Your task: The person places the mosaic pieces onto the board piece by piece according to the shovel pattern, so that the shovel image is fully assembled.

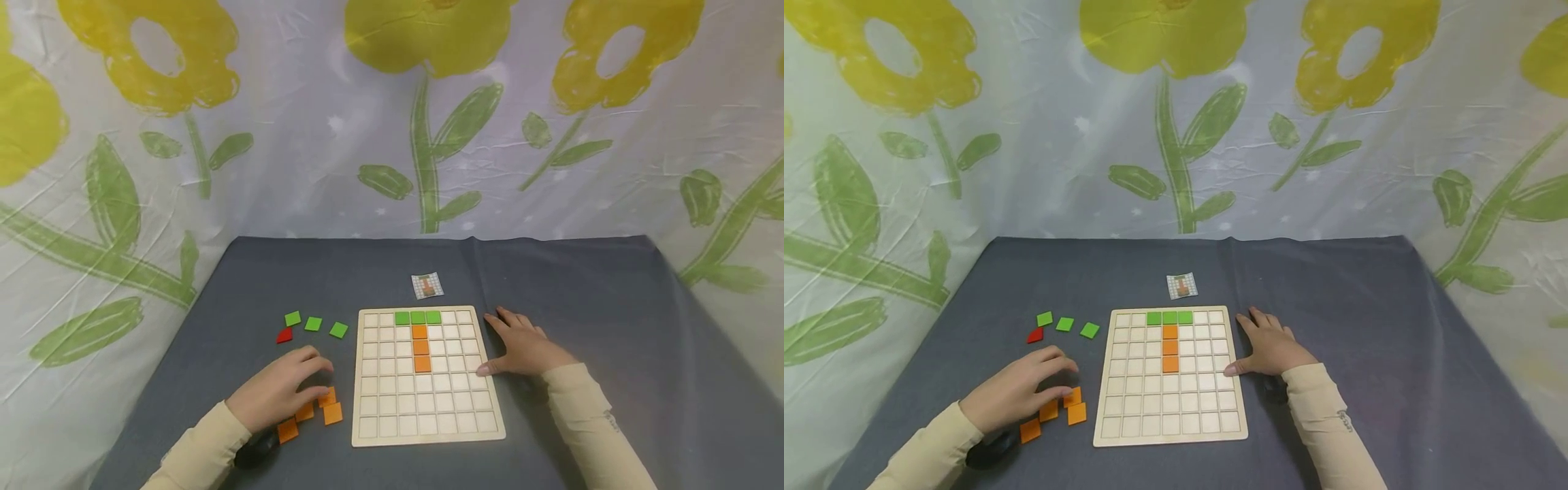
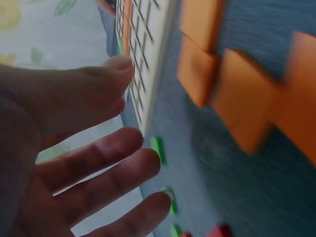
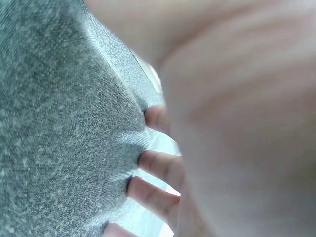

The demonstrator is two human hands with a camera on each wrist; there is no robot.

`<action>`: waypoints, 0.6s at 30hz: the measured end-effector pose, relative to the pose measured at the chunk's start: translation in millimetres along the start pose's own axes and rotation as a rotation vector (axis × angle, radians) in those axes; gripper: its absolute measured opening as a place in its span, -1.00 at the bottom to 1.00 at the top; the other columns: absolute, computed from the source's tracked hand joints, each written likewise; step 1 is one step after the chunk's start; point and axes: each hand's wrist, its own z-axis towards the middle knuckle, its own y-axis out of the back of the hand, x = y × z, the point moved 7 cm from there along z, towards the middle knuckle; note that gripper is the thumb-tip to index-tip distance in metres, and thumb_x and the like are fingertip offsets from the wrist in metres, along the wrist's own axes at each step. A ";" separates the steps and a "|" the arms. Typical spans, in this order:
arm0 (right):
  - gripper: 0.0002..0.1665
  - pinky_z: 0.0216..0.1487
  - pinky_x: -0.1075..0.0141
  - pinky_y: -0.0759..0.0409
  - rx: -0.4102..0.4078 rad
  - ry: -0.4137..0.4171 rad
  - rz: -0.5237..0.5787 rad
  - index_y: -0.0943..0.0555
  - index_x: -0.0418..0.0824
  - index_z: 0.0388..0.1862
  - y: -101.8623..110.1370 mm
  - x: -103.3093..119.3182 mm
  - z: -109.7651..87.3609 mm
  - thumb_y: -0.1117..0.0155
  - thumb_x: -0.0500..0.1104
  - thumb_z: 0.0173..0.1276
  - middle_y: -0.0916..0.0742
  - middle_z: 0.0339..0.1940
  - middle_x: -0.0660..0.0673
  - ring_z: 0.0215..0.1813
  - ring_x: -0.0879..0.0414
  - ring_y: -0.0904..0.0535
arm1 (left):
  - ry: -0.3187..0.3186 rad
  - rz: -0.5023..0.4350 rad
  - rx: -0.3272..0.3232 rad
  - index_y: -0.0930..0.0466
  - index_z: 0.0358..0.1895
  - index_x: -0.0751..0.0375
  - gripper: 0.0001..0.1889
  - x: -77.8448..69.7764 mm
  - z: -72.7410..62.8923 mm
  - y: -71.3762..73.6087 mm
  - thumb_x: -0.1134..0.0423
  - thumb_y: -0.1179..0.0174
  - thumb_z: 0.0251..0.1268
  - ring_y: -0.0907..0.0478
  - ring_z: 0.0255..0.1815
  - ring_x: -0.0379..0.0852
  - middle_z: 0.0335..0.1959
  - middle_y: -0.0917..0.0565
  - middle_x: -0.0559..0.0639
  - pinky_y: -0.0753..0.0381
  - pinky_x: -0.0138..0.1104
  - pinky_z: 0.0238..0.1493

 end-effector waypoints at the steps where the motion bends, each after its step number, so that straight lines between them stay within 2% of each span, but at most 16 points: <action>1: 0.38 0.30 -0.33 -0.12 0.003 -0.002 0.001 -0.10 -0.21 0.52 -0.2 0.1 0.2 -0.36 0.49 -0.12 -0.11 0.52 -0.37 0.48 -0.36 -0.01 | 0.019 -0.003 0.014 -0.62 -0.08 0.03 -0.76 3.3 -5.2 -0.4 0.16 -0.34 0.19 -0.47 -0.29 -0.26 -0.22 -0.53 -0.16 -0.53 -0.40 -0.26; 6: 0.37 0.29 -0.32 -0.13 0.006 0.003 -0.005 -0.10 -0.22 0.52 1.0 1.9 -0.1 -0.35 0.50 -0.12 -0.12 0.51 -0.38 0.47 -0.37 -0.01 | 0.081 0.010 0.045 -0.61 -0.08 -0.02 -0.75 15.1 -24.9 -0.6 0.13 -0.34 0.17 -0.49 -0.25 -0.30 -0.22 -0.53 -0.23 -0.56 -0.36 -0.23; 11: 0.37 0.30 -0.31 -0.13 0.002 0.000 -0.008 -0.11 -0.23 0.52 2.1 1.4 -0.1 -0.35 0.50 -0.11 -0.12 0.51 -0.38 0.48 -0.37 -0.01 | 0.110 0.031 0.046 -0.62 -0.10 -0.06 -0.76 20.1 -34.2 -4.3 0.06 -0.33 0.17 -0.49 -0.25 -0.32 -0.23 -0.53 -0.27 -0.57 -0.35 -0.23; 18: 0.37 0.29 -0.32 -0.15 0.005 0.000 -0.005 -0.11 -0.22 0.52 1.3 1.0 -0.8 -0.34 0.50 -0.12 -0.11 0.52 -0.37 0.48 -0.36 -0.01 | 0.081 0.019 0.048 -0.63 -0.15 -0.06 -0.78 18.0 -37.9 -12.7 0.06 -0.35 0.15 -0.48 -0.29 -0.36 -0.27 -0.52 -0.29 -0.57 -0.36 -0.26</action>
